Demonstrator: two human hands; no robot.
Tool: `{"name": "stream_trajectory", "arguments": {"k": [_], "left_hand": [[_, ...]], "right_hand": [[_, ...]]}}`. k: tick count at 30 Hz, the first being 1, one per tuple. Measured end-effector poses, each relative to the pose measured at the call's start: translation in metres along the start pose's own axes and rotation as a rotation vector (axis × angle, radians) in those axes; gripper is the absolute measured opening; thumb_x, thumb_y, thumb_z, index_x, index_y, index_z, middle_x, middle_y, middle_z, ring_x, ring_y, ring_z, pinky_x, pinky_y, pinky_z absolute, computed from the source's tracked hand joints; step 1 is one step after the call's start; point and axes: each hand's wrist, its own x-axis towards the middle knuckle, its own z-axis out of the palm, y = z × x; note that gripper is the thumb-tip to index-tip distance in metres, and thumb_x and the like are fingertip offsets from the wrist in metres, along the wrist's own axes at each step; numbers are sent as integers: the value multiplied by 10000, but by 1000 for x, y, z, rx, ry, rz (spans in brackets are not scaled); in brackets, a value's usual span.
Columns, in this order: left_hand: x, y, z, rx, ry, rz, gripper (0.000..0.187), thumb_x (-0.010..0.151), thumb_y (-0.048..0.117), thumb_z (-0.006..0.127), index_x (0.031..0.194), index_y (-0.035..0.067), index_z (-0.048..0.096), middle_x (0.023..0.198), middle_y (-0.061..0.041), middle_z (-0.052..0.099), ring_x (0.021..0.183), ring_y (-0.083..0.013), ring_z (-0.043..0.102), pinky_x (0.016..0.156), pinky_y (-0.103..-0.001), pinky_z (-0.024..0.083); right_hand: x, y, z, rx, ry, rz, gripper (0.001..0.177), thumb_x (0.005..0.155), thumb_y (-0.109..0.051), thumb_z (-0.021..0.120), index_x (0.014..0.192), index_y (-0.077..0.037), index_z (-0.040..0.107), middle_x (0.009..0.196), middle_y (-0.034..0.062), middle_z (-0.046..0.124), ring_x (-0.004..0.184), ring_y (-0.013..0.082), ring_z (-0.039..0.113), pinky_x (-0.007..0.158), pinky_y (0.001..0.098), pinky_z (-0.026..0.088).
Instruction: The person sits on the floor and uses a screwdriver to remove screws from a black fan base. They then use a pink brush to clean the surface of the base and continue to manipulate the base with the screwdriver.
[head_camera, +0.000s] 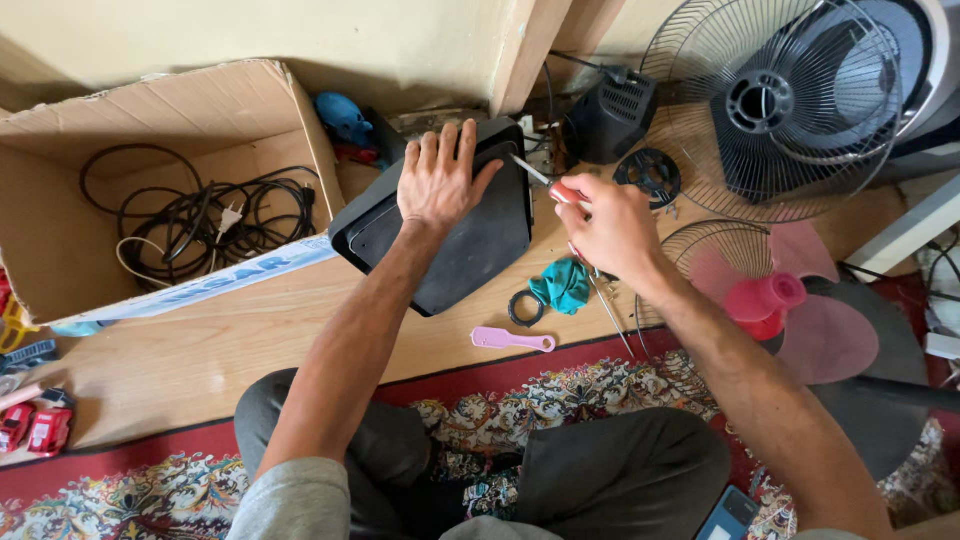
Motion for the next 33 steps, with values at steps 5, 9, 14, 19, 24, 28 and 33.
{"name": "stream_trajectory", "arguments": {"k": [5,9,14,19,24,28,33], "left_hand": [[0,0,0,15,36,7,664,971,594,688,1366,66,607,1234,-133,636,1044,-320,628,906,-480,510],[-1,1,0,25,45,4,669,966,598,685,1367,69,608,1232,-129,640,1045,-320,628,910,-484,510],[-1,1,3,30,33,8,672,966,598,682,1376,70,610,1215,-125,641,1038,-316,629,905,-472,511],[2,5,5,39,26,-7,667,949,607,681,1363,87,621,1193,-123,639,1009,-327,627,878,-470,510],[3,5,4,35,14,-11,658,960,604,669,1366,88,625,1197,-126,639,1004,-336,627,877,-474,510],[4,6,4,41,-8,-14,668,957,611,647,1371,88,620,1202,-131,639,1019,-332,631,892,-473,510],[2,3,0,21,8,-6,668,970,600,649,1372,68,617,1222,-126,636,1031,-316,631,902,-464,508]], "right_hand": [[10,1,-6,549,-116,510,260,929,-129,743,1174,-42,724,981,88,762,683,125,649,502,279,471],[14,3,-16,945,-199,932,316,898,-148,706,1203,-76,659,918,108,734,512,115,576,335,225,323],[10,1,-10,1031,-204,903,354,926,-199,692,1240,-45,637,930,115,721,484,113,561,308,214,274],[-2,0,2,391,-166,457,495,858,-116,730,1319,-45,564,994,148,701,609,149,626,408,272,425],[-11,8,11,-590,-59,-234,390,946,-96,714,1318,-84,597,1046,116,707,851,271,705,563,365,569],[-19,10,22,-1084,-138,-423,531,929,-13,668,1452,-2,577,1165,180,707,851,224,713,500,279,586],[-10,2,24,-735,-141,-273,541,866,-57,648,1401,10,610,1155,220,707,855,268,736,540,305,609]]}}
